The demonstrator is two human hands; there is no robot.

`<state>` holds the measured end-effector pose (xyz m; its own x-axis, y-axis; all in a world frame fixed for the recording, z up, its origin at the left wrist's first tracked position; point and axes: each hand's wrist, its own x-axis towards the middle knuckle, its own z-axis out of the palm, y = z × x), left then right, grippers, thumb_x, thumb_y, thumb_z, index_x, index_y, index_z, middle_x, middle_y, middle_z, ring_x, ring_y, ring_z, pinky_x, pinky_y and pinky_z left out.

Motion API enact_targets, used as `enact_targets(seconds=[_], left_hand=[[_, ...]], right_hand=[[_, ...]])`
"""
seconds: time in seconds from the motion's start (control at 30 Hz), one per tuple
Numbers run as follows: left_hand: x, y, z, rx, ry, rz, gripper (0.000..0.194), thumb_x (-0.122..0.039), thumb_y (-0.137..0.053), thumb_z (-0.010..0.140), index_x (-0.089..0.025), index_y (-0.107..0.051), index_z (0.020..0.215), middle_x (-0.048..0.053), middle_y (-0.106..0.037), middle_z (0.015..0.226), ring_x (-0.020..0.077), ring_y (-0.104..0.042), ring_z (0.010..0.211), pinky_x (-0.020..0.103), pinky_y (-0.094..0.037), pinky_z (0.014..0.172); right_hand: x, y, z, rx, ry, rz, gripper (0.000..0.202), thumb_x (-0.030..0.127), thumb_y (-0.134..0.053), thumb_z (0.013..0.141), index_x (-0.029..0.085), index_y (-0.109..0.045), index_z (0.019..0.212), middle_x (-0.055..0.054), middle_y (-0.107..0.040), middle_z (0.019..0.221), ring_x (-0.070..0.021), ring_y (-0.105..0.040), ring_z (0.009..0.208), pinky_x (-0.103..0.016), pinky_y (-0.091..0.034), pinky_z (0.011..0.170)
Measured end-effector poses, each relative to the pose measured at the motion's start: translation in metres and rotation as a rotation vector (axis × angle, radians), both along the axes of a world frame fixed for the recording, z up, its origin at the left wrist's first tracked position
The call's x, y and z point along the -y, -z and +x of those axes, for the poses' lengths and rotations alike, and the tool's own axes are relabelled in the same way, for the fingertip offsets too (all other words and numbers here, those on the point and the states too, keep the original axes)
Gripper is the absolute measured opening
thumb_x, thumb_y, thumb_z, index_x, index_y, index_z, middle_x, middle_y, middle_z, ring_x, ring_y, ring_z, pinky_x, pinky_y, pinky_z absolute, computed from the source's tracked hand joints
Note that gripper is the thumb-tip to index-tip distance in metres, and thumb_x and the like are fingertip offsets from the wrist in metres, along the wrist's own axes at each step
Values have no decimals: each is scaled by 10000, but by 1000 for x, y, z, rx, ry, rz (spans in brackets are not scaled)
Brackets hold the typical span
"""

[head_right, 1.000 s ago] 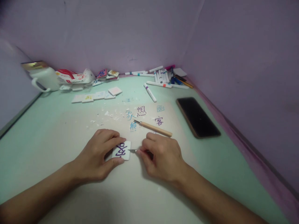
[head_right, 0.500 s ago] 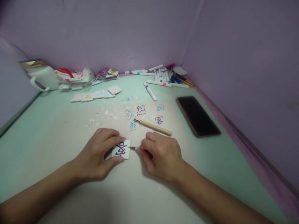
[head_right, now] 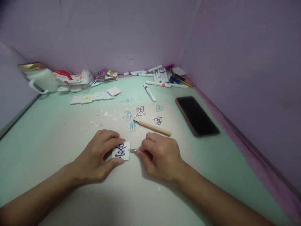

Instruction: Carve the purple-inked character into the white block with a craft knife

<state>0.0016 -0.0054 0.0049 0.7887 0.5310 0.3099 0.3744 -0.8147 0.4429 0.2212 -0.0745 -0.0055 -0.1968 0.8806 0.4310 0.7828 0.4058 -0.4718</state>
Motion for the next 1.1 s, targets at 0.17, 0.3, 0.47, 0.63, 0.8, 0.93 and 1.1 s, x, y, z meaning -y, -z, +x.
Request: enact_targets(seconds=[0.17,0.3,0.47,0.63,0.8,0.93,1.1], left_hand=[[-1,-1,0,-13,21,-18,297,-303,-592,841,-116,-607,1071,126,-598,992,257,-553,913,445,-419,844],[-1,-1,0,-16,21,-38,297,-323,-599,835,-150,-601,1076,110,-593,999,253,-548,919,441,-420,858],[-1,1,0,1,29,-43,290,-313,-592,830,-145,-605,1067,115,-591,1004,256,-543,923,447,-419,862],[-1,1,0,2,36,-42,290,-300,-599,829,-120,-614,1056,125,-590,1003,259,-541,927,444,-414,863],[-1,0,-2,7,42,-42,303,-287,-610,829,-108,-609,1074,124,-581,1005,254,-538,926,440,-397,865],[-1,1,-2,4,56,-44,311,-291,-612,836,-110,-601,1088,120,-577,1006,250,-534,926,437,-389,869],[-2,2,0,8,51,-41,321,-293,-616,833,-99,-603,1089,120,-576,1003,251,-533,926,436,-381,874]], right_hand=[[0,1,-1,40,15,59,156,190,-622,779,170,-613,625,13,-530,573,-110,-472,534,-253,-271,499],[-2,0,-2,76,11,52,166,194,-616,774,179,-610,609,19,-527,559,-111,-467,527,-262,-245,488],[-4,-3,0,69,-24,-11,185,200,-603,774,176,-596,591,18,-509,558,-110,-445,521,-262,-241,486],[-2,-5,-1,32,-70,-59,181,189,-603,770,166,-585,592,15,-503,561,-108,-438,524,-257,-253,495],[1,-3,-2,-30,-34,-43,150,188,-614,772,173,-586,625,19,-519,573,-105,-450,519,-245,-271,490],[0,-1,0,-66,12,22,136,185,-639,764,171,-596,636,17,-523,571,-107,-462,521,-246,-301,504],[1,-2,-2,27,6,19,149,191,-630,775,170,-617,628,10,-533,570,-113,-459,517,-263,-268,485]])
